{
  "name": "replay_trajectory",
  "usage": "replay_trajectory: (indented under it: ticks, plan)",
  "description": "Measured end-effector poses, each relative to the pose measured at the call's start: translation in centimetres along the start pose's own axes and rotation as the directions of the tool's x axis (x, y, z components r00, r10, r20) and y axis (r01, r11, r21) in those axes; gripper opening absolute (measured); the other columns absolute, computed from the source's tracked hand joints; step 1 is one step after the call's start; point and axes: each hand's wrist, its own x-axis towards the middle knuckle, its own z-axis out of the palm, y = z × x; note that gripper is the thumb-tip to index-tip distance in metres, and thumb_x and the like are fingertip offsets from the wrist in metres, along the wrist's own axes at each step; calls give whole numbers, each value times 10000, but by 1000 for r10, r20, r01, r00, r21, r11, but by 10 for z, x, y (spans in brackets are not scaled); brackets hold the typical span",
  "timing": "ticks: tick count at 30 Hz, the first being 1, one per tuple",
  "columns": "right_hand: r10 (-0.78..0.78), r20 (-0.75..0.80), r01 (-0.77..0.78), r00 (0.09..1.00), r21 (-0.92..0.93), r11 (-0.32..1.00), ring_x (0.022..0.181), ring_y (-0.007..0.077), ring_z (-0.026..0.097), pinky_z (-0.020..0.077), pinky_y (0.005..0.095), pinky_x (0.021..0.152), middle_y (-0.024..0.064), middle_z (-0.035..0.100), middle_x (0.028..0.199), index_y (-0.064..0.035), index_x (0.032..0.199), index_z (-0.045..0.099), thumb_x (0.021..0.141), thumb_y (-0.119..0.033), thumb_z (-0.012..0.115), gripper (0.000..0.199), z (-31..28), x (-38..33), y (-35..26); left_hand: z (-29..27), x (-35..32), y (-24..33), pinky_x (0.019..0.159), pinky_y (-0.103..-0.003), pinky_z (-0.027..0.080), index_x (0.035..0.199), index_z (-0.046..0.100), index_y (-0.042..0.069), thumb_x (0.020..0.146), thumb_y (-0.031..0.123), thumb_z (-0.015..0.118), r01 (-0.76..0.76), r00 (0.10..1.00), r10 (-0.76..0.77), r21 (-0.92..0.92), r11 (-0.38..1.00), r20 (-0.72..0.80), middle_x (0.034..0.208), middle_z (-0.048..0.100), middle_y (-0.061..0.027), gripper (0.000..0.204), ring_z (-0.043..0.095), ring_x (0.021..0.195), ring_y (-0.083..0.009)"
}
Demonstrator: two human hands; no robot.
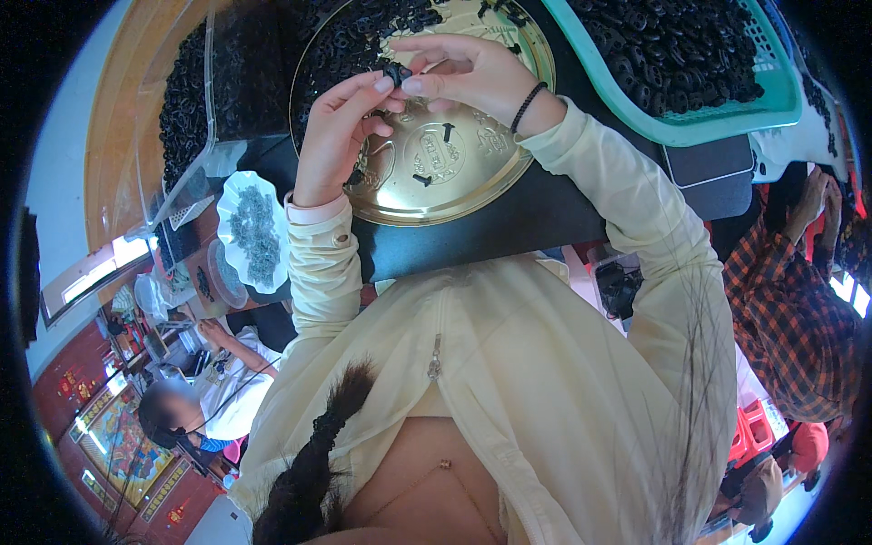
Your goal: The person assembles small plastic cord lock fasteners by hand, fitting the inner components into each housing and placing the finished pieces onto a metal tray.
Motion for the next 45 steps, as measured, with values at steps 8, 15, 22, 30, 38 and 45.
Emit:
replay_trajectory:
  ticks: [8, 15, 22, 30, 38, 45]
  plan:
    - [57, 303, -59, 951, -2, 998, 836, 72, 587, 493, 202, 769, 32, 633, 994, -102, 1191, 573, 848, -197, 624, 359, -10, 5, 2, -8, -4, 4, 640, -196, 500, 1056, 605, -9, 852, 153, 603, 82, 983, -82, 6, 997, 167, 886, 662, -92, 260, 630, 780, -113]
    - [67, 319, -58, 945, -40, 998, 933, 101, 592, 507, 228, 776, 45, 610, 1079, -47, 1249, 502, 893, -159, 553, 377, -14, 5, -6, -6, -3, 5, 636, -193, 513, 1026, 617, -11, 855, 163, 606, 89, 984, -72, -101, 991, 161, 898, 664, -100, 244, 637, 780, -122]
    - [53, 25, -51, 998, -86, 995, 912, 97, 596, 519, 218, 742, 35, 610, 1046, -24, 1166, 555, 871, -148, 587, 322, -3, 0, 3, 7, -2, 4, 619, -186, 500, 1007, 628, 5, 855, 176, 614, -44, 999, 44, 42, 998, -8, 882, 664, -76, 229, 633, 763, -107]
    - [-52, -123, 37, 991, -118, 992, 663, 65, 582, 480, 177, 592, 17, 635, 791, -47, 1035, 653, 817, -140, 652, 237, -4, -2, 5, 19, 0, 0, 614, -178, 491, 1006, 625, -1, 851, 143, 618, -110, 980, 134, 159, 981, -146, 870, 664, -61, 212, 629, 779, -95]
    - [-12, -42, 7, 999, -133, 991, 749, 66, 583, 485, 180, 676, 14, 629, 876, -58, 1106, 622, 834, -145, 631, 286, -7, -1, 0, 14, -2, 1, 633, -199, 499, 1017, 619, 5, 865, 149, 595, -61, 990, 82, 167, 984, -118, 900, 665, -93, 210, 635, 812, -127]
    - [99, 137, -84, 986, -113, 990, 724, 48, 565, 485, 172, 659, -4, 620, 856, -101, 1173, 590, 835, -161, 638, 347, -12, 3, -5, 1, -2, 0, 633, -212, 508, 1040, 604, -4, 896, 160, 545, -10, 999, 7, 69, 998, 41, 909, 655, -106, 226, 635, 820, -142]
